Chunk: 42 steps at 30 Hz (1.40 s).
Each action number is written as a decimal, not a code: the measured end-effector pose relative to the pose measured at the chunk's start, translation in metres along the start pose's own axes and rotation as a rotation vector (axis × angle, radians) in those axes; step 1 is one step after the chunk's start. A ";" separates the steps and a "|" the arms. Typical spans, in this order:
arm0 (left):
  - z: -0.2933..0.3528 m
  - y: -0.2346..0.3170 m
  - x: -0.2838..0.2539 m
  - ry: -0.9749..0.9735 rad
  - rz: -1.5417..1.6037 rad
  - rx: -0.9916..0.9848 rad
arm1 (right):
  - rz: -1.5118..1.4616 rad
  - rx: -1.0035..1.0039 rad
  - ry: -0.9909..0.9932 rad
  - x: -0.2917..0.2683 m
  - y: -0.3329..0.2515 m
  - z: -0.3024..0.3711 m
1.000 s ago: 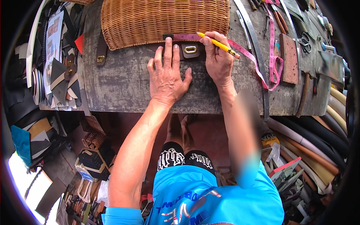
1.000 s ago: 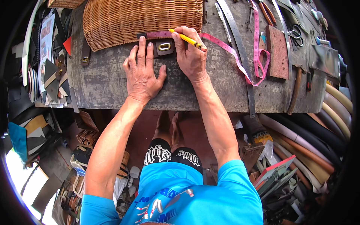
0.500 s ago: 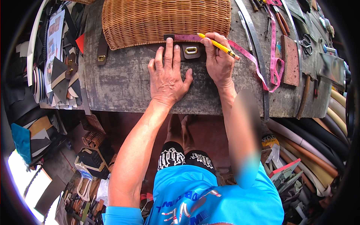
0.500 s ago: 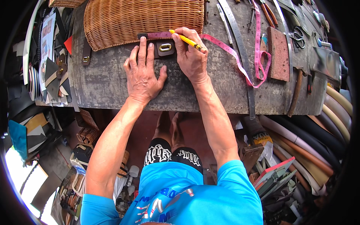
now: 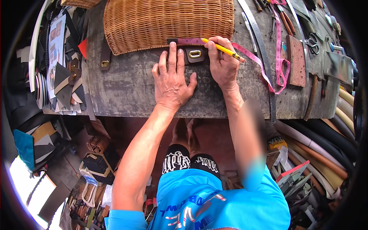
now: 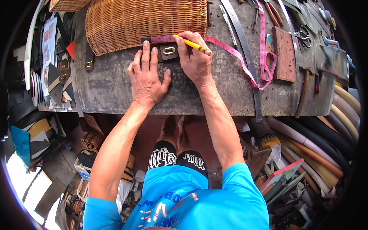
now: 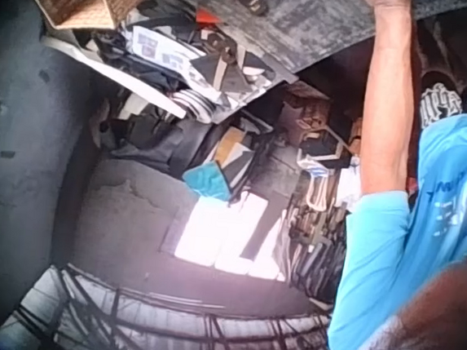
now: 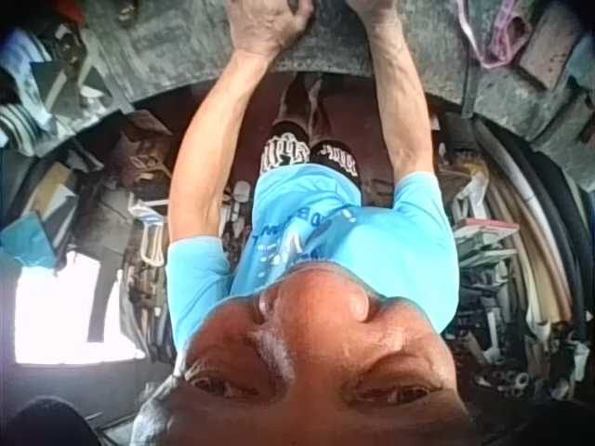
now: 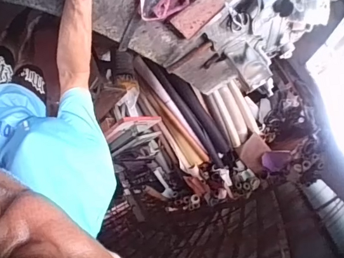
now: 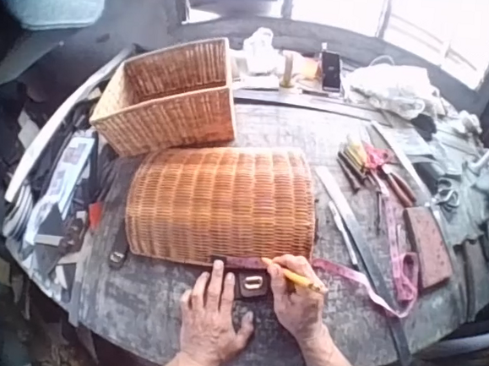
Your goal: Measuring and attaching leather straps to a wicker basket using various tools.
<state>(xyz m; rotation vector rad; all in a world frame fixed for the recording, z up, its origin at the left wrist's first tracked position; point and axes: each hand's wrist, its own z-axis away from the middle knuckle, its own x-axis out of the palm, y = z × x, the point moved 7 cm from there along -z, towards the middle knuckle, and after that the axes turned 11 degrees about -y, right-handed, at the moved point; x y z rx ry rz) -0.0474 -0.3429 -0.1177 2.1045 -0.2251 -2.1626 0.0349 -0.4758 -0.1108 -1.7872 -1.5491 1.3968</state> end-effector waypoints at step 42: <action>-0.018 -0.080 0.018 0.599 2.208 -1.078 | -0.004 0.484 -0.188 -0.053 0.013 -0.043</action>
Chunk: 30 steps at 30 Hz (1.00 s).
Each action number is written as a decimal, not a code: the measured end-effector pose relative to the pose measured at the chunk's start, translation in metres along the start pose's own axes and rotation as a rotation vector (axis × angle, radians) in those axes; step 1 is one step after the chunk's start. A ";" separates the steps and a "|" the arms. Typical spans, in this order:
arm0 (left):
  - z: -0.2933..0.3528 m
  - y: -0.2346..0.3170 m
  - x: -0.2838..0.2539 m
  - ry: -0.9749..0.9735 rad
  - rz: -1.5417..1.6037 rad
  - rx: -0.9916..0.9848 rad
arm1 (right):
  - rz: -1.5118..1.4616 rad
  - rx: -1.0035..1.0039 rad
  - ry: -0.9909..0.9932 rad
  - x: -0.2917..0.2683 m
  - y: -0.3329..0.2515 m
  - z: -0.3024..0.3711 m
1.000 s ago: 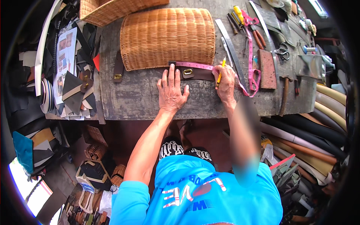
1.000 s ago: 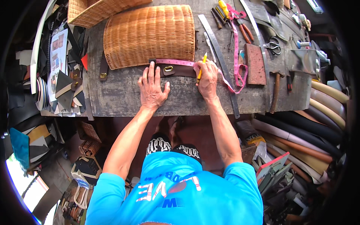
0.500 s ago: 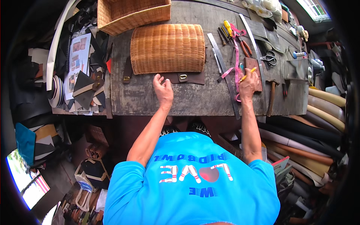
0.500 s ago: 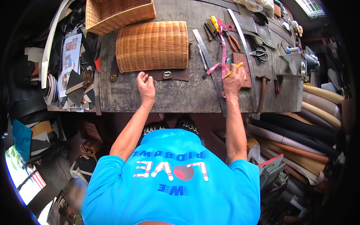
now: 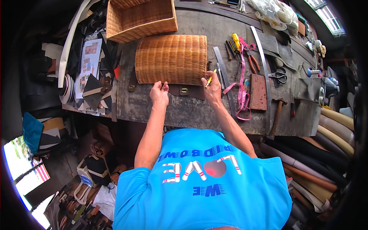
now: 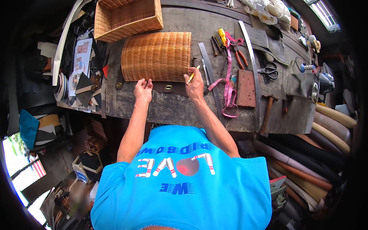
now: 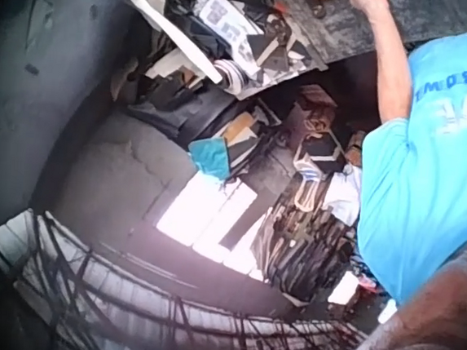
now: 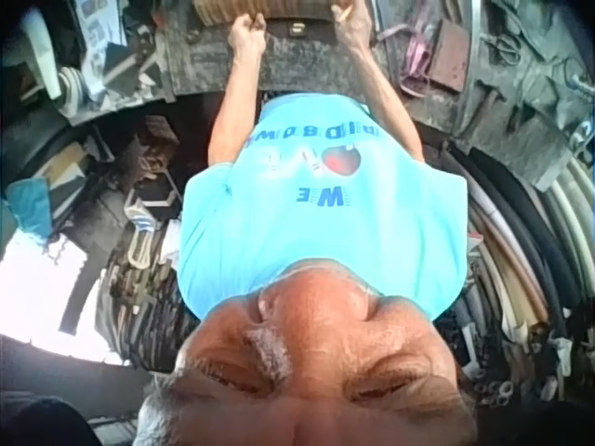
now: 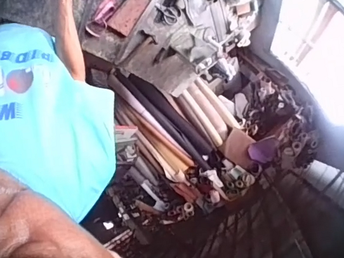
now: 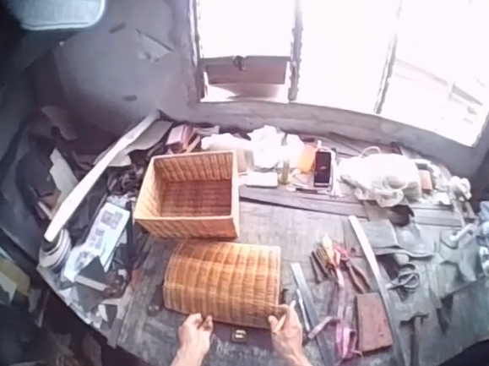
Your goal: Measuring and attaching leather straps to a wicker basket using various tools.
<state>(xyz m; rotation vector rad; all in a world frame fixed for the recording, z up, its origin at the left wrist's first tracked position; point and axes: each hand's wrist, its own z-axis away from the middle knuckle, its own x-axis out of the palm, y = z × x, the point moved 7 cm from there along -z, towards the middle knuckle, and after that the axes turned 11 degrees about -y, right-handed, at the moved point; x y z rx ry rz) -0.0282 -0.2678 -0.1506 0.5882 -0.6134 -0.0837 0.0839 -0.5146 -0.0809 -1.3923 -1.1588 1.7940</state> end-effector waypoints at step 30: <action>0.069 0.039 0.098 -0.864 -0.077 -0.249 | 0.607 0.187 -0.105 0.038 -0.043 0.028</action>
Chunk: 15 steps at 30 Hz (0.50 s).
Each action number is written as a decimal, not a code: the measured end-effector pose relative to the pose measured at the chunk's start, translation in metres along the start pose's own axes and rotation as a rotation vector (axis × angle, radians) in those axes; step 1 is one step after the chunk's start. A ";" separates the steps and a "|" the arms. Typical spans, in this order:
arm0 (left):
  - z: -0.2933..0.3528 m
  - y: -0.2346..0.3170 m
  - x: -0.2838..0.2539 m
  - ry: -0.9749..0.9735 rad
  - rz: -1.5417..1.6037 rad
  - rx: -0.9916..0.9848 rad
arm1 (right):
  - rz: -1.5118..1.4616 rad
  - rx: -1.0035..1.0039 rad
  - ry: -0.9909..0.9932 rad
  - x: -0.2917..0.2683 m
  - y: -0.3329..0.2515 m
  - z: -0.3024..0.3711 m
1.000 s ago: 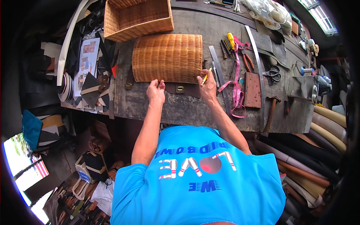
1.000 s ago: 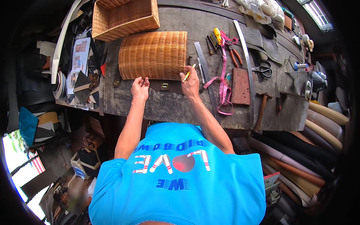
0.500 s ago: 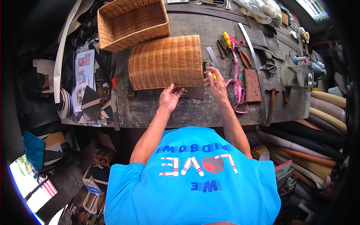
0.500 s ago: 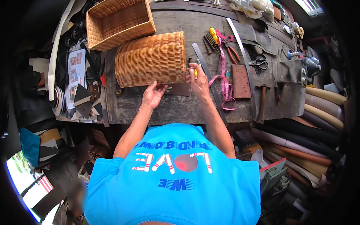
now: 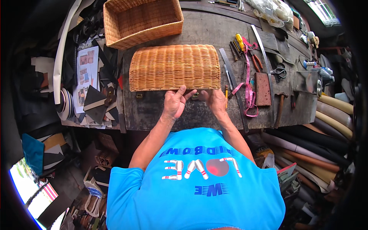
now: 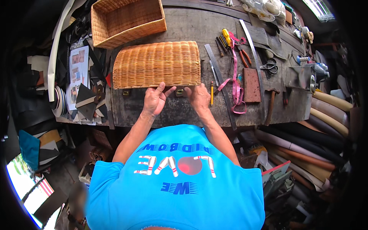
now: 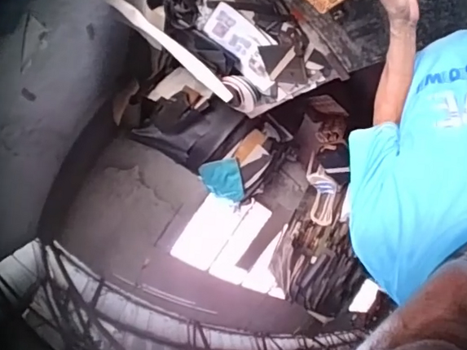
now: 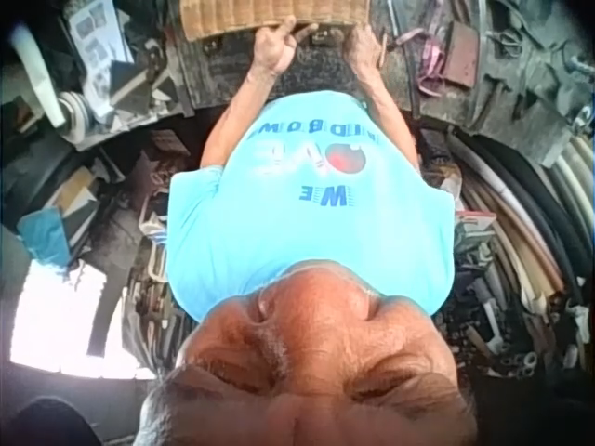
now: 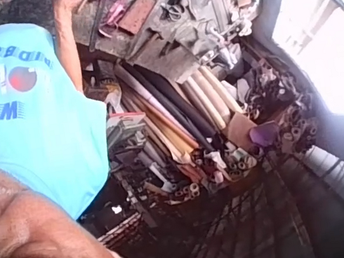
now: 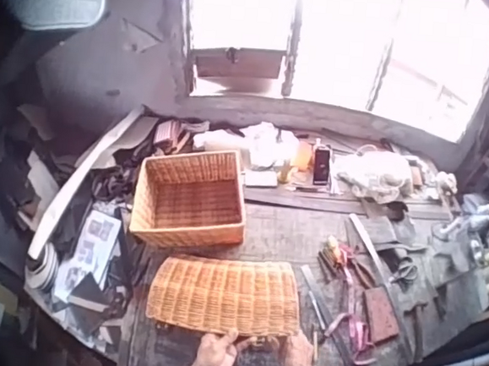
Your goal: Measuring and attaching leather straps to a wicker basket using various tools.
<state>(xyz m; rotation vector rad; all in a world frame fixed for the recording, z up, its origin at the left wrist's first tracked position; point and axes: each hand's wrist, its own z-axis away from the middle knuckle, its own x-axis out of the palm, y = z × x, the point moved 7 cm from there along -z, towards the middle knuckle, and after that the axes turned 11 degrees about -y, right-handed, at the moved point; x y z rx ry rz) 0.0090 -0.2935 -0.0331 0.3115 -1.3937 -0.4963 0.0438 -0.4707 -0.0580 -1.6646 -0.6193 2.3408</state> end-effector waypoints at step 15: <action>-0.017 -0.010 0.006 -0.022 -0.057 -0.030 | -0.494 -0.035 -0.316 -0.013 0.012 0.074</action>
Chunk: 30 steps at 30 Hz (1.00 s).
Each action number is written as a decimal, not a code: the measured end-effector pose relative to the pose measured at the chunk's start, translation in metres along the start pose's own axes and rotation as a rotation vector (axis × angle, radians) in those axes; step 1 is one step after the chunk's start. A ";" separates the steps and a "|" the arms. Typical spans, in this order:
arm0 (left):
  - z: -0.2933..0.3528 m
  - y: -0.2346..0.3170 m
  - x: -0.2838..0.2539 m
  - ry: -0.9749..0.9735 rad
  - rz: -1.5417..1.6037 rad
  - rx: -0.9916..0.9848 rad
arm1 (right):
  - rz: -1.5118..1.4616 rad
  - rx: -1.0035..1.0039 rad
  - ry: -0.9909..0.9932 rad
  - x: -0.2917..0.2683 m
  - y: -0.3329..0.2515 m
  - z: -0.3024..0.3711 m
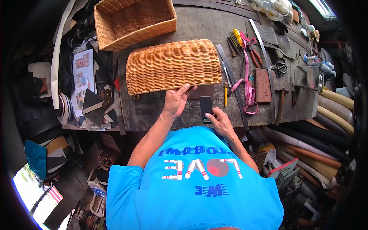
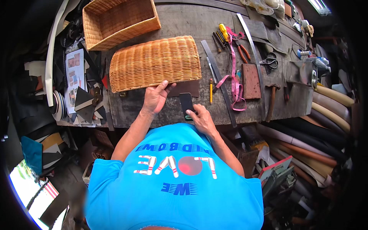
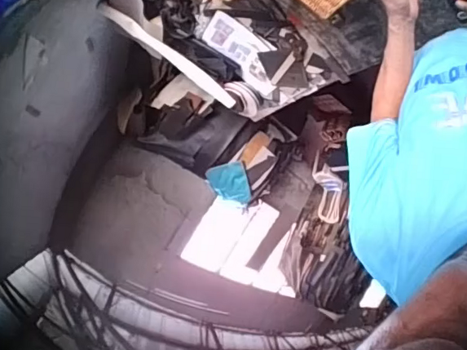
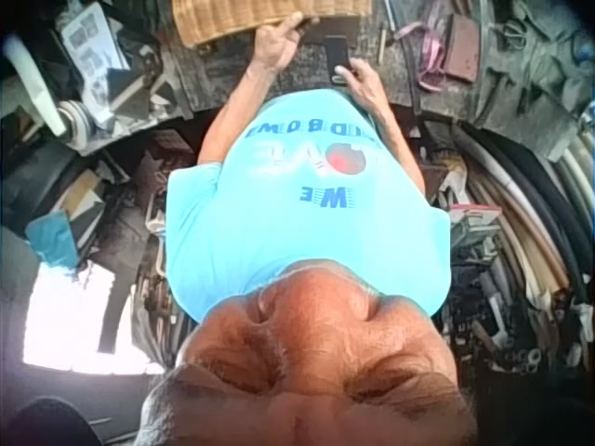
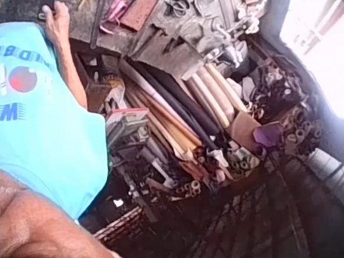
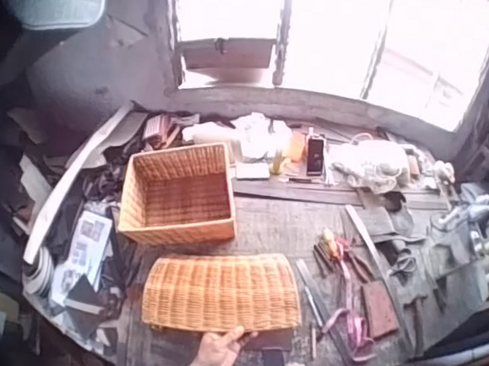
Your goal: Measuring and attaching leather straps to a wicker basket using various tools.
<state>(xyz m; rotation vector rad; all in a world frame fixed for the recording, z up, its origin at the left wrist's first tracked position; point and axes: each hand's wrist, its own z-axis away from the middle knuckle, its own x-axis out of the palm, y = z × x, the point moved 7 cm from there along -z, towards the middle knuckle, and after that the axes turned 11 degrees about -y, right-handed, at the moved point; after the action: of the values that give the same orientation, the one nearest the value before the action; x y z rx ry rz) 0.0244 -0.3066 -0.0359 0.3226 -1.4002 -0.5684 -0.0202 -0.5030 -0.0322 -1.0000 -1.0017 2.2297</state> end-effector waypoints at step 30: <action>0.004 -0.010 -0.007 0.048 0.032 -0.048 | -0.709 -0.030 -0.019 -0.011 -0.052 -0.052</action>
<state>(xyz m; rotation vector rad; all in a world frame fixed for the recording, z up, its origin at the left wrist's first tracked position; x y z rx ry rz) 0.0178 -0.3107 -0.0463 0.2731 -1.3409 -0.5634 0.0342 -0.4573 -0.0104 -0.5126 -1.1719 1.6365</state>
